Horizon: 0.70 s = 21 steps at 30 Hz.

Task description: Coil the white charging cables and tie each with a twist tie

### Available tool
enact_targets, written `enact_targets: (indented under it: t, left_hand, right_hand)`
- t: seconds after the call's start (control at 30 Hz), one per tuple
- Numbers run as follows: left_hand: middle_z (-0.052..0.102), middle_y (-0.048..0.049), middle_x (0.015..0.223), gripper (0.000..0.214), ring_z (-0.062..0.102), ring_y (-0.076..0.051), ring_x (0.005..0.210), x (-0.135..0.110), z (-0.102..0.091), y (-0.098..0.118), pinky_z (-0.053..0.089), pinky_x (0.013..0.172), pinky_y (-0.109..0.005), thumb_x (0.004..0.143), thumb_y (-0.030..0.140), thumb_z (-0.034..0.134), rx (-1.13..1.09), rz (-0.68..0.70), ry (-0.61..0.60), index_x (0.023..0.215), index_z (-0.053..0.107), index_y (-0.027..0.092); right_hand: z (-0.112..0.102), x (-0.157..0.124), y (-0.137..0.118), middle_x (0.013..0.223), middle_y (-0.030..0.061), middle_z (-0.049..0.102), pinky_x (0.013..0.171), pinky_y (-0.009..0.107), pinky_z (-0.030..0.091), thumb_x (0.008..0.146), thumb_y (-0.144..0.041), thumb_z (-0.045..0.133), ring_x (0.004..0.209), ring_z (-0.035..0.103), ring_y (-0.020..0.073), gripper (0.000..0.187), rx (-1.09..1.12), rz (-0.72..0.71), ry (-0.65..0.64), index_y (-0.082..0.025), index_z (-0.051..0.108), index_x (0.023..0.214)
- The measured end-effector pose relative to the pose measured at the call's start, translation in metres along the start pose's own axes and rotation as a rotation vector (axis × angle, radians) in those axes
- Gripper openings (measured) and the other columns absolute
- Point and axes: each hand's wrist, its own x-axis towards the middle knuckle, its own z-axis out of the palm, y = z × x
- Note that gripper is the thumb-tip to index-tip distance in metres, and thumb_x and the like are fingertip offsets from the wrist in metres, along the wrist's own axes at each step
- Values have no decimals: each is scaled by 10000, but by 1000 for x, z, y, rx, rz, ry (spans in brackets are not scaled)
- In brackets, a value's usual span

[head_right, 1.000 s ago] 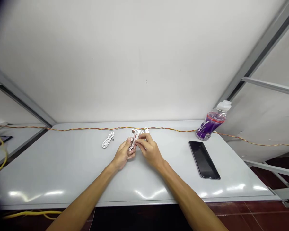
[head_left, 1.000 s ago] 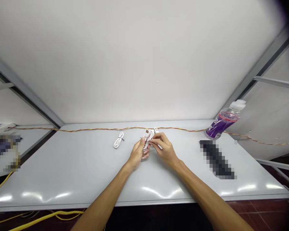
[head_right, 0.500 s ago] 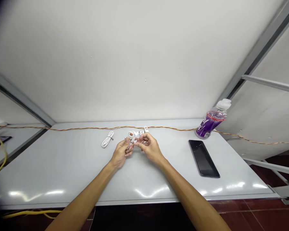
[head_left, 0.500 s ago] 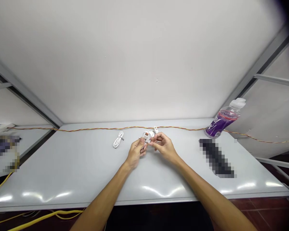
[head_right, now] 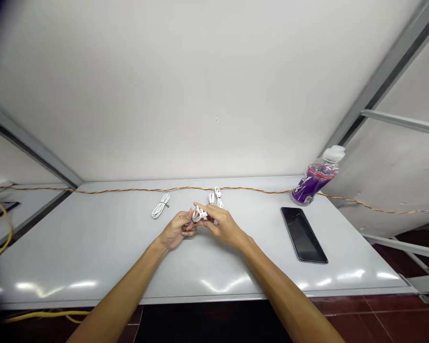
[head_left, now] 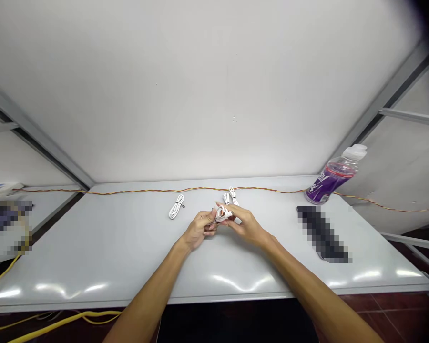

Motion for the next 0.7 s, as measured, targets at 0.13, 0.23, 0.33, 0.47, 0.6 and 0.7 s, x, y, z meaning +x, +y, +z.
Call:
enact_targets:
  t: [0.13, 0.23, 0.33, 0.47, 0.6, 0.7]
  left_hand:
    - [289, 52, 534, 509, 177, -60, 498, -4, -4, 4, 109, 473, -229, 816, 586, 630, 61, -76, -119, 757, 688, 85]
    - [249, 61, 528, 508, 157, -61, 496, -6, -5, 8, 97, 478, -240, 817, 590, 626, 100, -102, -155, 727, 681, 94]
    - [240, 62, 538, 484, 147, -63, 499, -7, -6, 9, 96, 478, -243, 796, 592, 652, 123, -134, -168, 685, 635, 120]
    - [200, 73, 557, 518, 138, -62, 505, -7, -7, 10, 97, 479, -242, 806, 625, 618, 157, -147, -167, 694, 614, 119]
    - [226, 76, 590, 473, 124, -56, 513, -6, -5, 11, 92, 463, -214, 833, 602, 604, 100, -141, -133, 808, 574, 131]
    - [250, 81, 616, 407, 150, -47, 505, -6, -2, 12, 111, 449, -177, 825, 547, 652, 18, -122, -98, 832, 465, 185]
  right_hand:
    - [-4, -1, -5, 894, 42, 656, 770, 335, 484, 941, -187, 497, 827, 570, 190, 509, -28, -29, -126, -263, 452, 1441]
    - [-7, 0, -11, 1018, 63, 665, 816, 349, 486, 908, -155, 521, 894, 594, 205, 472, 18, -8, -155, -273, 530, 1365]
    - [-9, 1, -16, 1030, 62, 669, 842, 353, 480, 884, -131, 537, 928, 601, 219, 427, 57, 10, -186, -273, 583, 1284]
    - [-8, 2, -16, 940, 38, 664, 790, 319, 471, 876, -120, 531, 849, 597, 198, 330, 61, 22, -173, -255, 619, 1164]
    - [-6, 2, -13, 931, 40, 641, 737, 294, 450, 899, -166, 549, 801, 568, 179, 170, 28, 30, -113, -228, 623, 1039]
    - [-4, 2, -12, 901, 41, 617, 729, 295, 440, 921, -228, 553, 779, 546, 176, 77, -10, 29, -81, -219, 614, 968]
